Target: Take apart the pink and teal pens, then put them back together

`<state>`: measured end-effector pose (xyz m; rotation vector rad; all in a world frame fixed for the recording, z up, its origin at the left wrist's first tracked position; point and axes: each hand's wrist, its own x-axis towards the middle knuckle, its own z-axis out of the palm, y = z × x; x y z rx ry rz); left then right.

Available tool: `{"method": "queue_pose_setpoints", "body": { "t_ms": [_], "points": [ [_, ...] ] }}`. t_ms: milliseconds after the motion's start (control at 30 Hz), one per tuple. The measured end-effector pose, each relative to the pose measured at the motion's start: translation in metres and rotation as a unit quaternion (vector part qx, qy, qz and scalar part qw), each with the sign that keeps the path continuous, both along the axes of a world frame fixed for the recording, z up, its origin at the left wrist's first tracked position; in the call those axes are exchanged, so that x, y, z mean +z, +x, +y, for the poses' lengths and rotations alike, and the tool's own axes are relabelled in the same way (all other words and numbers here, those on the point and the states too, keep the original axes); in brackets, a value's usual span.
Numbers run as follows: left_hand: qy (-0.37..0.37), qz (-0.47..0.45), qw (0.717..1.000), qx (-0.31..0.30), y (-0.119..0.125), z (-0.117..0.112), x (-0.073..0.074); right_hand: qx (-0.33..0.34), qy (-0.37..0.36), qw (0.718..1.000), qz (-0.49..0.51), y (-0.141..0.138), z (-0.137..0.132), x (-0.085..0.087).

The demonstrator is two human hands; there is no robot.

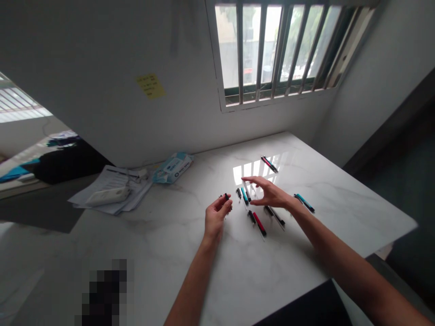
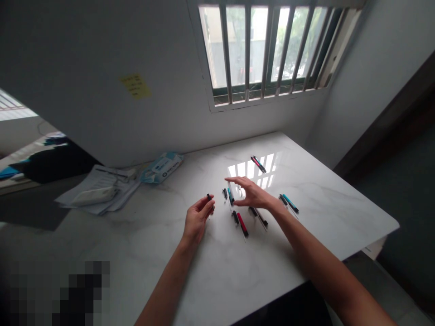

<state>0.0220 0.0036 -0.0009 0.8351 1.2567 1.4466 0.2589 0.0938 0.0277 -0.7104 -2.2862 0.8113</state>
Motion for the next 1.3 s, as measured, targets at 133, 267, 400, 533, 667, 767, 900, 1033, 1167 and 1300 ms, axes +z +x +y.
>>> {"method": "queue_pose_setpoints", "body": {
  "t_ms": [133,267,400,533,667,767,900,1033,1167,1300],
  "points": [
    [0.005,-0.010,1.000,-0.003,-0.002,0.001,-0.003,0.075,0.012,0.997,0.031,-0.034,-0.029,0.008],
    [0.002,-0.010,1.000,-0.020,-0.004,0.001,-0.004,0.082,0.012,0.995,0.048,-0.047,-0.039,0.006],
    [-0.001,0.012,1.000,-0.016,-0.004,0.002,-0.004,0.064,0.010,0.997,0.033,-0.038,-0.030,0.002],
    [0.011,0.020,1.000,0.001,-0.004,0.002,-0.004,-0.048,0.046,0.998,0.002,-0.009,-0.003,-0.009],
    [0.008,0.010,1.000,0.011,-0.004,0.003,-0.003,-0.117,0.026,0.990,-0.080,0.015,0.020,-0.028],
    [0.011,0.015,1.000,0.011,-0.003,0.003,-0.004,-0.115,0.004,0.989,-0.093,0.017,0.025,-0.039],
    [0.024,0.025,0.999,0.016,-0.001,0.003,-0.004,-0.137,-0.013,0.987,-0.080,0.014,0.025,-0.043],
    [0.039,0.029,0.999,0.023,0.003,0.004,-0.001,-0.161,-0.058,0.985,0.022,0.011,0.026,-0.036],
    [0.062,0.072,0.995,0.016,0.010,0.003,0.000,-0.125,-0.072,0.984,0.107,-0.004,0.014,-0.023],
    [0.094,0.124,0.988,0.005,0.015,0.003,-0.002,-0.100,-0.057,0.983,0.145,-0.024,-0.017,-0.011]
  ]
}}
